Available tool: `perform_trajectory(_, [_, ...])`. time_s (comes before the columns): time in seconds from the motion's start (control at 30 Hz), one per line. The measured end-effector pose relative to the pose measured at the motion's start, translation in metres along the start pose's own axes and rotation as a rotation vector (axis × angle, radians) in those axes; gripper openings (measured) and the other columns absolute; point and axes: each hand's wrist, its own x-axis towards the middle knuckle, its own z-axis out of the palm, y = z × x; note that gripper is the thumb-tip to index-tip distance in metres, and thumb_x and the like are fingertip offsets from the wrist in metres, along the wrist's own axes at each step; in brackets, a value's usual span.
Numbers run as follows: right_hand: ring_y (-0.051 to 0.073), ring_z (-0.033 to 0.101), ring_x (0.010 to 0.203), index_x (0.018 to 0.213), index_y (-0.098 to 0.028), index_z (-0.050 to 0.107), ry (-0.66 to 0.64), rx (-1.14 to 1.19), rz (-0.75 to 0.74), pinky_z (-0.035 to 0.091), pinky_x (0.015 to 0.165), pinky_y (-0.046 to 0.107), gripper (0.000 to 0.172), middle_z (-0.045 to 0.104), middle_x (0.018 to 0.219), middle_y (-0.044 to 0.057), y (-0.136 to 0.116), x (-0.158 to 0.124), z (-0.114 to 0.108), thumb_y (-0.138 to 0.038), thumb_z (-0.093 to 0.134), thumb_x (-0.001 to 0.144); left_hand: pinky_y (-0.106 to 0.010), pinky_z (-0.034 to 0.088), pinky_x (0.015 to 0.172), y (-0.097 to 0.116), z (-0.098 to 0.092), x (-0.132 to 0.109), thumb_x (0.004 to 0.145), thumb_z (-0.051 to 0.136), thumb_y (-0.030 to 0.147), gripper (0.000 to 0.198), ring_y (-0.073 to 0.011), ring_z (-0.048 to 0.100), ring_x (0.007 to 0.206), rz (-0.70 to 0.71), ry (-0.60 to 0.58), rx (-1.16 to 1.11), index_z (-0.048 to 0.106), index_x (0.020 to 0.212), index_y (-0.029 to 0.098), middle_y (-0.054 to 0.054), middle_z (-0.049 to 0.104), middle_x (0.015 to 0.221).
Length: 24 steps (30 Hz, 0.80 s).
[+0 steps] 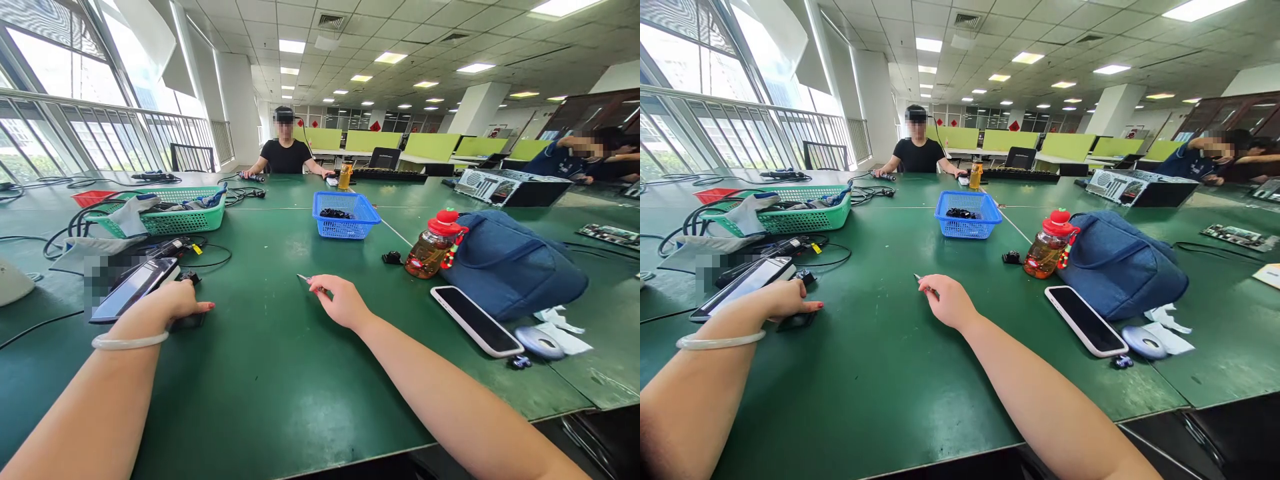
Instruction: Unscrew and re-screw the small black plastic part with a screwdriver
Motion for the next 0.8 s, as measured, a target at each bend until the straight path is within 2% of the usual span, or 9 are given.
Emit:
perform_trajectory(0.1, [0.012,0.061,0.103,0.087,-0.017,0.065,0.004,-0.001,-0.01,0.052,0.093,0.028,0.019,0.064,0.105,0.002,0.0,0.0,0.0,-0.01,0.048,0.083,-0.032,0.051,0.066,0.001,-0.003,-0.006,0.045,0.079,0.045,0.066,-0.0308,0.066,0.087,0.072,-0.164,0.042,0.066,0.103,0.018,-0.013,0.07,0.098])
perform_trajectory(0.17, [0.012,0.062,0.103,0.087,-0.017,0.065,0.006,-0.002,-0.01,0.052,0.093,0.028,0.019,0.064,0.105,0.002,0.0,0.0,0.0,-0.01,0.048,0.083,-0.031,0.05,0.064,0.003,-0.004,-0.008,0.042,0.079,0.034,0.066,-0.0298,0.066,0.086,0.109,-0.195,0.061,0.065,0.104,0.02,-0.011,0.07,0.1])
perform_trajectory(0.23, [0.012,0.062,0.103,0.087,-0.018,0.066,0.006,-0.003,-0.002,0.052,0.093,0.028,0.02,0.064,0.106,0.001,0.001,0.001,0.001,-0.01,0.048,0.083,-0.031,0.05,0.063,0.005,-0.003,-0.009,0.044,0.076,0.031,0.061,-0.03,0.066,0.085,0.102,-0.195,0.1,0.065,0.103,0.019,-0.011,0.07,0.101])
perform_trajectory(0.4, [0.011,0.064,0.092,0.088,-0.02,0.066,0.035,-0.012,0.095,0.055,0.084,0.026,0.018,0.064,0.108,-0.002,0.001,0.002,0.001,-0.014,0.049,0.085,-0.033,0.05,0.072,0.013,-0.001,-0.01,0.062,0.067,0.04,0.046,-0.0294,0.066,0.088,0.101,-0.16,0.163,0.065,0.101,0.017,-0.012,0.071,0.098])
perform_trajectory(0.5, [0.009,0.065,0.083,0.087,-0.019,0.066,0.054,0.017,0.146,0.055,0.078,0.024,0.02,0.064,0.107,-0.002,0.003,0.002,0.003,-0.013,0.047,0.085,-0.035,0.05,0.074,0.02,-0.003,-0.013,0.066,0.064,0.045,0.04,-0.0319,0.067,0.087,0.075,-0.14,0.182,0.069,0.093,0.015,-0.016,0.071,0.096])
perform_trajectory(0.6, [0.008,0.064,0.079,0.087,-0.018,0.066,0.049,0.056,0.132,0.055,0.077,0.023,0.026,0.065,0.102,-0.002,0.006,0.002,0.005,-0.01,0.042,0.082,-0.037,0.051,0.076,0.024,-0.004,-0.012,0.071,0.059,0.046,0.039,-0.034,0.067,0.088,0.045,-0.136,0.195,0.072,0.085,0.012,-0.02,0.07,0.096])
perform_trajectory(0.67, [0.009,0.065,0.083,0.085,-0.018,0.066,0.116,0.046,0.104,0.055,0.081,0.024,0.026,0.065,0.101,0.0,0.007,0.004,0.002,-0.012,0.041,0.083,-0.038,0.051,0.079,0.02,-0.003,-0.007,0.073,0.055,0.046,0.041,-0.0351,0.066,0.093,0.015,-0.097,0.201,0.072,0.086,0.011,-0.021,0.069,0.1])
perform_trajectory(0.8, [0.013,0.061,0.104,0.094,-0.016,0.064,0.46,-0.028,0.083,0.049,0.099,0.03,0.026,0.062,0.111,0.005,0.008,0.012,-0.018,-0.019,0.039,0.088,-0.044,0.049,0.081,0.006,0.002,0.003,0.077,0.048,0.039,0.044,-0.0388,0.063,0.096,-0.088,0.14,0.018,0.069,0.095,0.005,-0.027,0.066,0.103])
